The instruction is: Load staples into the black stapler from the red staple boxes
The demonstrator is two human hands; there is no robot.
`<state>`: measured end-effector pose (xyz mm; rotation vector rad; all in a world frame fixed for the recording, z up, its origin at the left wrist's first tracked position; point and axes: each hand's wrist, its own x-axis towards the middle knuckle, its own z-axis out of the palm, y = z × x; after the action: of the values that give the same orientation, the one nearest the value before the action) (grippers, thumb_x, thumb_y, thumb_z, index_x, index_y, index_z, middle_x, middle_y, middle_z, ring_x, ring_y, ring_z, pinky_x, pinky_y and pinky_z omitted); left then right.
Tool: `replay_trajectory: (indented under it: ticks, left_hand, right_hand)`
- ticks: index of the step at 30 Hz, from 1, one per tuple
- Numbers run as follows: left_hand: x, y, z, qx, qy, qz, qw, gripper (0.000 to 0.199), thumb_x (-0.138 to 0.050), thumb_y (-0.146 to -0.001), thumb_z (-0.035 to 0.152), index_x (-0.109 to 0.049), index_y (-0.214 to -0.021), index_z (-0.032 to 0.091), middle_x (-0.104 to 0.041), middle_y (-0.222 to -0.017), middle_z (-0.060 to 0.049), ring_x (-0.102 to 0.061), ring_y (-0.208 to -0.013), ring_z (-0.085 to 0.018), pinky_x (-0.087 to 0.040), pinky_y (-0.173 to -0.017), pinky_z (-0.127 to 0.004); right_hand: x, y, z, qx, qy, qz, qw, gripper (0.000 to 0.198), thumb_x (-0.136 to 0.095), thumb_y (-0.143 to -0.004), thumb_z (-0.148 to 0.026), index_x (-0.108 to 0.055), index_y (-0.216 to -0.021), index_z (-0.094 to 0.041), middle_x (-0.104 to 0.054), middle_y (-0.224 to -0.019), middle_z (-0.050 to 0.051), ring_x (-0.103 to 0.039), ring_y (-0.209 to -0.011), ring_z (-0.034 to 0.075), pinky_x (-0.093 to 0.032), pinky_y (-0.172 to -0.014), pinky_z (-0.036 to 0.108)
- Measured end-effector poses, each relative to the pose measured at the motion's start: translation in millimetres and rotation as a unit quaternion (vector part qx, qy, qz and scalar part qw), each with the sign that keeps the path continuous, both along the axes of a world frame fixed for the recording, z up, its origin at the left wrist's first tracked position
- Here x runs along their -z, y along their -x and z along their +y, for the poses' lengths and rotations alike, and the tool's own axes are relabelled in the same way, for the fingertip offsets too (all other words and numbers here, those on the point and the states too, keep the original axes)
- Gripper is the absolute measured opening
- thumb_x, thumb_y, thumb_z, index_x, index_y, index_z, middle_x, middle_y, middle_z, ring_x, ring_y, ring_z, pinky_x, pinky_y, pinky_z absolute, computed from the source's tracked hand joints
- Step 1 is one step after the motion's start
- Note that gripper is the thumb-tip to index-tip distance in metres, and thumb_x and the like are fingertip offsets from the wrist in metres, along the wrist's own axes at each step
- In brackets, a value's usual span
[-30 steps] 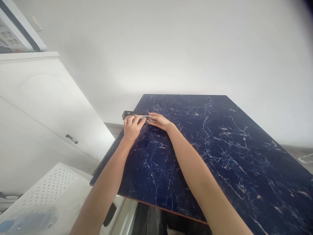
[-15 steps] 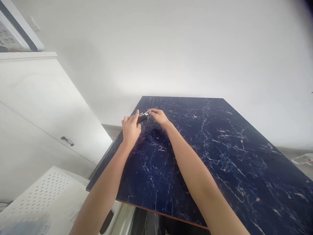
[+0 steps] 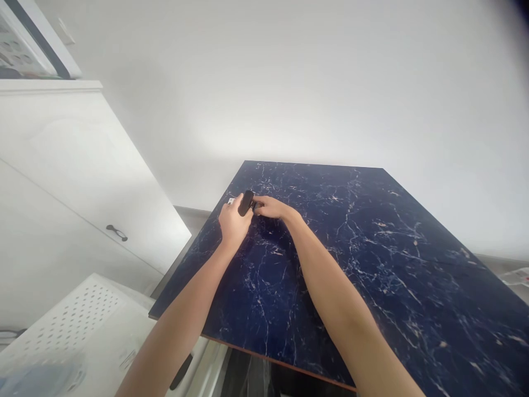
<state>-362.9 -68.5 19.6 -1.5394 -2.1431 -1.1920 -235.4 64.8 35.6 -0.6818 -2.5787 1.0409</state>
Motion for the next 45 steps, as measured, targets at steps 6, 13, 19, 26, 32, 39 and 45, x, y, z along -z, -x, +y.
replay_trajectory:
  ticks: [6, 13, 19, 26, 32, 39, 45]
  left_hand:
    - [4.9, 1, 10, 0.033, 0.056, 0.075, 0.995, 0.042, -0.06, -0.091, 0.025, -0.063, -0.133, 0.022, -0.069, -0.123, -0.011, -0.062, -0.113, -0.03, -0.049, -0.101, -0.042]
    - [-18.6, 24, 3, -0.008, 0.114, 0.089, 0.989, 0.038, -0.044, -0.099, 0.033, -0.067, -0.128, 0.022, -0.061, -0.128, -0.015, -0.055, -0.121, -0.033, -0.046, -0.102, -0.047]
    - [-39.4, 52, -23, -0.011, 0.327, 0.076, 0.942, 0.04, -0.06, -0.086, 0.044, -0.069, -0.119, 0.024, -0.066, -0.112, -0.017, -0.06, -0.109, -0.037, -0.051, -0.083, -0.045]
    - [-50.8, 52, -25, -0.036, 0.218, 0.09, 0.971, 0.026, -0.062, -0.086, 0.036, -0.071, -0.109, 0.026, -0.07, -0.1, -0.013, -0.061, -0.105, -0.035, -0.045, -0.089, -0.049]
    - [-34.4, -14, -21, 0.115, 0.015, 0.167, 0.979, 0.036, -0.056, -0.094, 0.044, -0.067, -0.122, 0.024, -0.066, -0.106, -0.013, -0.05, -0.115, -0.035, -0.038, -0.101, -0.052]
    - [-4.2, -42, -21, 0.129, 0.141, 0.239, 0.952, 0.022, -0.057, -0.091, 0.028, -0.076, -0.099, 0.021, -0.062, -0.116, -0.019, -0.045, -0.122, -0.041, -0.036, -0.102, -0.058]
    - [-25.2, -96, -22, 0.242, 0.083, 0.199, 0.946, 0.04, -0.046, -0.099, 0.04, -0.065, -0.13, 0.023, -0.06, -0.13, -0.012, -0.048, -0.125, -0.033, -0.039, -0.106, -0.05]
  right_hand:
    - [11, 4, 4, 0.086, -0.026, 0.006, 0.996, 0.053, -0.055, -0.081, -0.019, -0.064, -0.133, -0.023, -0.073, -0.105, 0.004, -0.066, -0.092, 0.022, -0.049, -0.088, 0.032]
    - [8, 17, 1, 0.176, 0.014, -0.027, 0.984, 0.054, -0.055, -0.088, -0.021, -0.055, -0.142, -0.016, -0.072, -0.118, 0.012, -0.068, -0.106, 0.026, -0.051, -0.099, 0.038]
    - [-18, -25, -4, 0.123, 0.21, 0.012, 0.97, 0.056, -0.054, -0.095, -0.044, -0.048, -0.148, -0.026, -0.048, -0.152, 0.01, -0.051, -0.134, 0.031, -0.062, -0.09, 0.039]
    - [-19, -164, -27, 0.208, 0.204, -0.015, 0.957, 0.047, -0.054, -0.096, -0.044, -0.058, -0.138, -0.024, -0.057, -0.145, 0.01, -0.046, -0.14, 0.03, -0.055, -0.104, 0.042]
    - [14, -248, -60, 0.239, 0.156, 0.038, 0.958, 0.047, -0.054, -0.094, -0.049, -0.064, -0.134, -0.027, -0.059, -0.143, 0.009, -0.056, -0.131, 0.03, -0.048, -0.112, 0.045]
    - [11, -240, -78, 0.244, -0.04, -0.02, 0.969, 0.041, -0.043, -0.098, -0.047, -0.073, -0.12, -0.03, -0.071, -0.125, 0.004, -0.065, -0.119, 0.03, -0.047, -0.109, 0.052]
    - [9, -219, -103, 0.177, -0.176, -0.012, 0.968, 0.057, -0.051, -0.094, -0.059, -0.056, -0.142, -0.029, -0.055, -0.147, 0.008, -0.048, -0.137, 0.033, -0.04, -0.112, 0.053]
